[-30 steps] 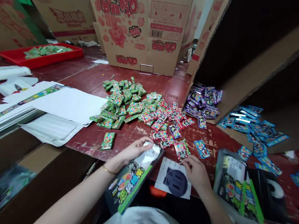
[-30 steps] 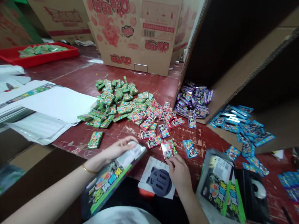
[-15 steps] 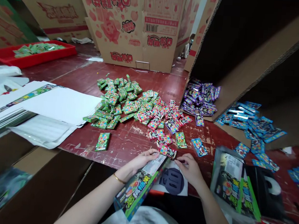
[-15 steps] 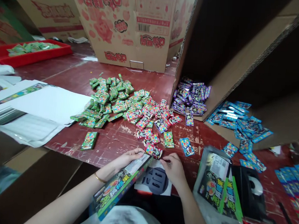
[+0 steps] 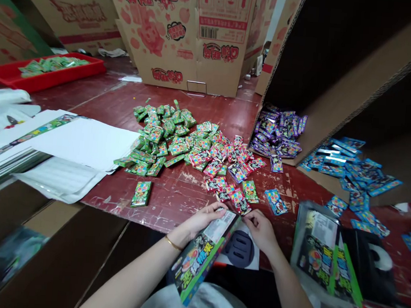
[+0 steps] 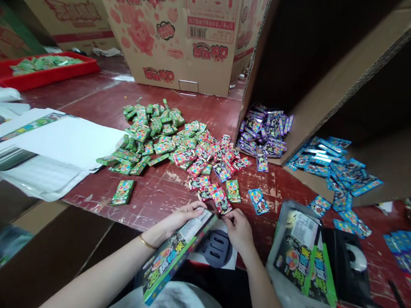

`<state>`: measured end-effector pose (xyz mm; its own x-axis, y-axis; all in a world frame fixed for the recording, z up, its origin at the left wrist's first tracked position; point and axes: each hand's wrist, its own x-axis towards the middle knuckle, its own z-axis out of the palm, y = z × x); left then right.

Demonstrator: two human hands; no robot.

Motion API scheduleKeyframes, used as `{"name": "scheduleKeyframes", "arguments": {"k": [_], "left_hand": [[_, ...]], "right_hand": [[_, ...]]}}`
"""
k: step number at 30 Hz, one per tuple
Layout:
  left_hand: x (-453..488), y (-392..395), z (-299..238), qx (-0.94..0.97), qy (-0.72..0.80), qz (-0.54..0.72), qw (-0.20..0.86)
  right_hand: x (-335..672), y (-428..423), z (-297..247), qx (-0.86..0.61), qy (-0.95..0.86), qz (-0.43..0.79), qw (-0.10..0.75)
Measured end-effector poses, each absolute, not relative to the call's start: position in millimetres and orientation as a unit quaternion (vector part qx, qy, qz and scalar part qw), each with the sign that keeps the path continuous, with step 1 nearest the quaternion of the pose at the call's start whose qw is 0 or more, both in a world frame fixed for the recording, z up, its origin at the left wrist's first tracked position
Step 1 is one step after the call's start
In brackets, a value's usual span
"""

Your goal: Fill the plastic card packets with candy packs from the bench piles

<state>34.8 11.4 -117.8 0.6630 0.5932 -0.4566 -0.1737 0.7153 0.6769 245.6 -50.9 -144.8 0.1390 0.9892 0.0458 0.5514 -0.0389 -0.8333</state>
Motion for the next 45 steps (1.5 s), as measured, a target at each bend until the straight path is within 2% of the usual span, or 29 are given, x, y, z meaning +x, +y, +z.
{"name": "scheduleKeyframes", "arguments": {"k": [6, 15, 24, 28, 34, 39, 45], "left_hand": [[44, 20, -114, 0.296, 0.337, 0.236, 0.862], [7, -5, -107, 0.296, 0.346, 0.211, 0.865], [2, -5, -114, 0.269, 0.374, 0.248, 0.852], [1, -5, -114, 0.267, 0.377, 0.25, 0.851], [3, -5, -113, 0.263, 0.385, 0.243, 0.85], [4, -3, -111, 0.272, 0.392, 0.237, 0.846], [7, -4, -113, 0.29, 0.398, 0.236, 0.838]], "right_hand": [[248, -50, -148, -0.644, -0.565, 0.335, 0.393], [242, -48, -139, -0.631, -0.538, 0.364, 0.425], [234, -39, -121, -0.553, -0.687, 0.328, 0.338], [233, -38, -117, -0.561, -0.692, 0.312, 0.331], [226, -42, -117, -0.597, -0.658, 0.356, 0.291], [225, -42, -127, -0.583, -0.654, 0.352, 0.33], [224, -44, -132, -0.559, -0.549, 0.418, 0.459]]}}
